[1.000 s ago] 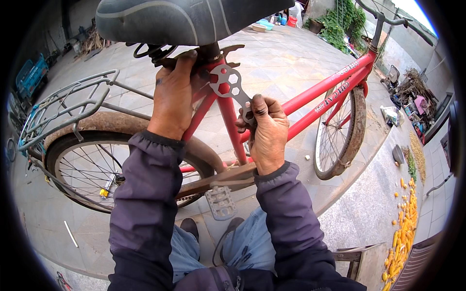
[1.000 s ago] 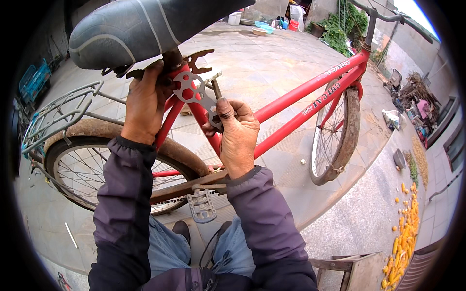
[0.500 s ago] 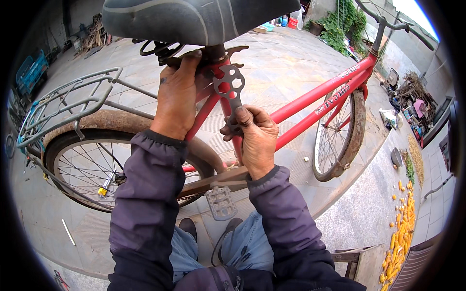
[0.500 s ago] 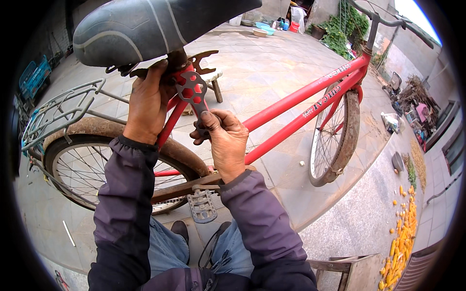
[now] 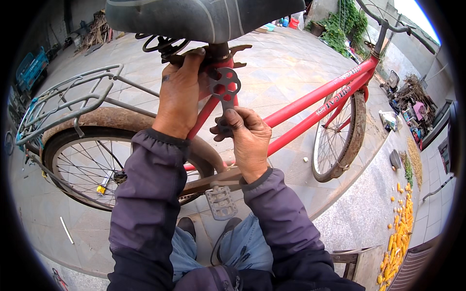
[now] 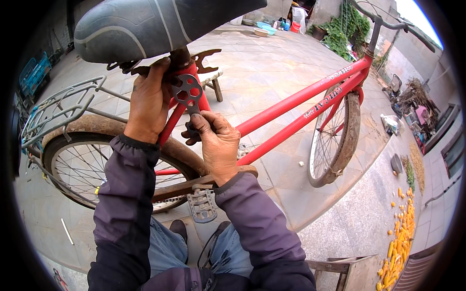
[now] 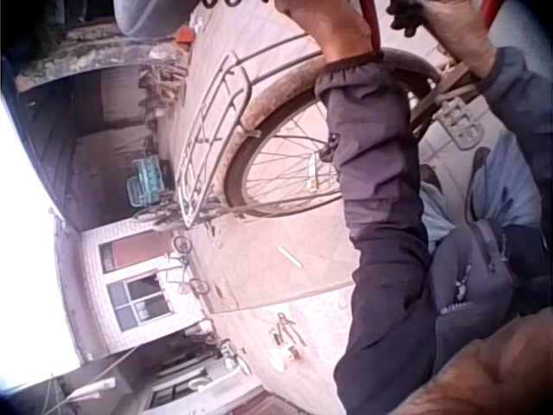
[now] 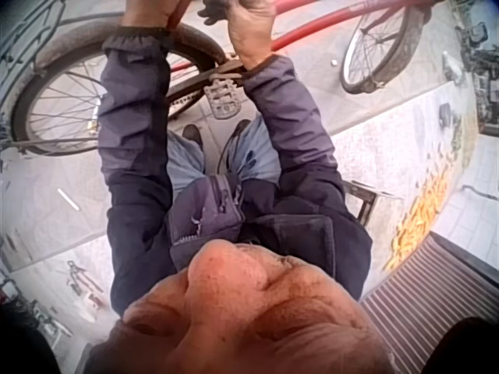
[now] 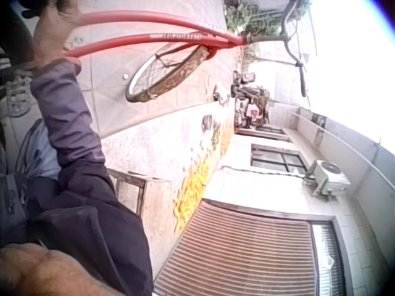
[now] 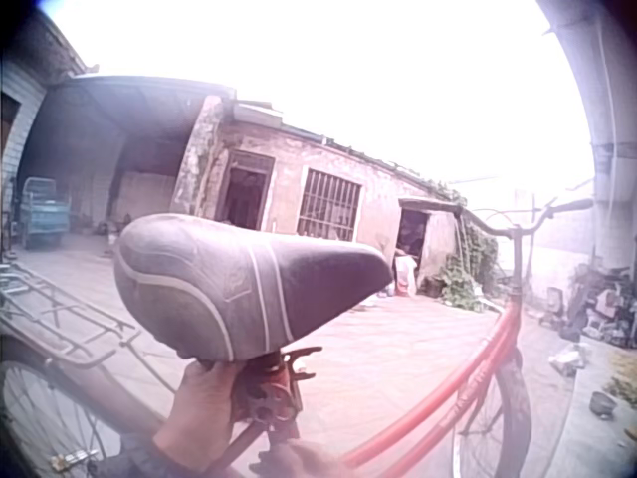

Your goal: The person uses a multi-tool wrench to tighten the seat post clamp on a red bicycle. They adjust the tool's position multiple times to secure the seat post firmly.

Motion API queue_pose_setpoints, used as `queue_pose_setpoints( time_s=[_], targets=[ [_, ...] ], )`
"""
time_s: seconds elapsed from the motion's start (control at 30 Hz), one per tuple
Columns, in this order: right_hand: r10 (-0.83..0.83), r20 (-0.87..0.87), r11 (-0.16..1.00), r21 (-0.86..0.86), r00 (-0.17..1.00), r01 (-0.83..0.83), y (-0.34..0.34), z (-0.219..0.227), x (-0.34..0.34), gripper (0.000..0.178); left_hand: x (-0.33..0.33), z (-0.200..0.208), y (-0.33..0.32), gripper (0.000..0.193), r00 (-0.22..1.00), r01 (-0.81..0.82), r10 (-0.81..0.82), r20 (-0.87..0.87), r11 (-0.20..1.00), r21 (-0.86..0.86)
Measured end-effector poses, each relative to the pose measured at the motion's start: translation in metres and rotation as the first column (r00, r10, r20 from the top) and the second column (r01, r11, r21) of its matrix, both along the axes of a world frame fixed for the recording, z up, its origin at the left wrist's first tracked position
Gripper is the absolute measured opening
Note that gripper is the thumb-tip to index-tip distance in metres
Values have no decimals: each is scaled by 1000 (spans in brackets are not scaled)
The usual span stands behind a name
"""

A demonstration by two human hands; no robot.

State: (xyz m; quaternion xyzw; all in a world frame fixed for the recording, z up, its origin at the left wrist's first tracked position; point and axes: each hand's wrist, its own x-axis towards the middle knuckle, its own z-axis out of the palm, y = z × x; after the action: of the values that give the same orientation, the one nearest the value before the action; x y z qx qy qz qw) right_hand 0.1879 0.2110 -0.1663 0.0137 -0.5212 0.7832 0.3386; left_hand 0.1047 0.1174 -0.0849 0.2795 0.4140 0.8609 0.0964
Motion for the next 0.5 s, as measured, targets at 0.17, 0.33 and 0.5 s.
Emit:
queue_pose_setpoints(
  time_s=[0.17,0.33,0.5],
  targets=[
    [1,27,998,69,1000,-3,-18,9,1,16,-3,-2,3,17,997,-73,73,26,997,5],
    [-68,46,985,161,997,60,-5,11,5,19,-8,-7,4,17,992,-98,100,77,995,-20],
    [-124,82,972,210,989,105,21,25,11,19,-9,-8,6,23,990,-141,141,14,990,-22]
  ],
)
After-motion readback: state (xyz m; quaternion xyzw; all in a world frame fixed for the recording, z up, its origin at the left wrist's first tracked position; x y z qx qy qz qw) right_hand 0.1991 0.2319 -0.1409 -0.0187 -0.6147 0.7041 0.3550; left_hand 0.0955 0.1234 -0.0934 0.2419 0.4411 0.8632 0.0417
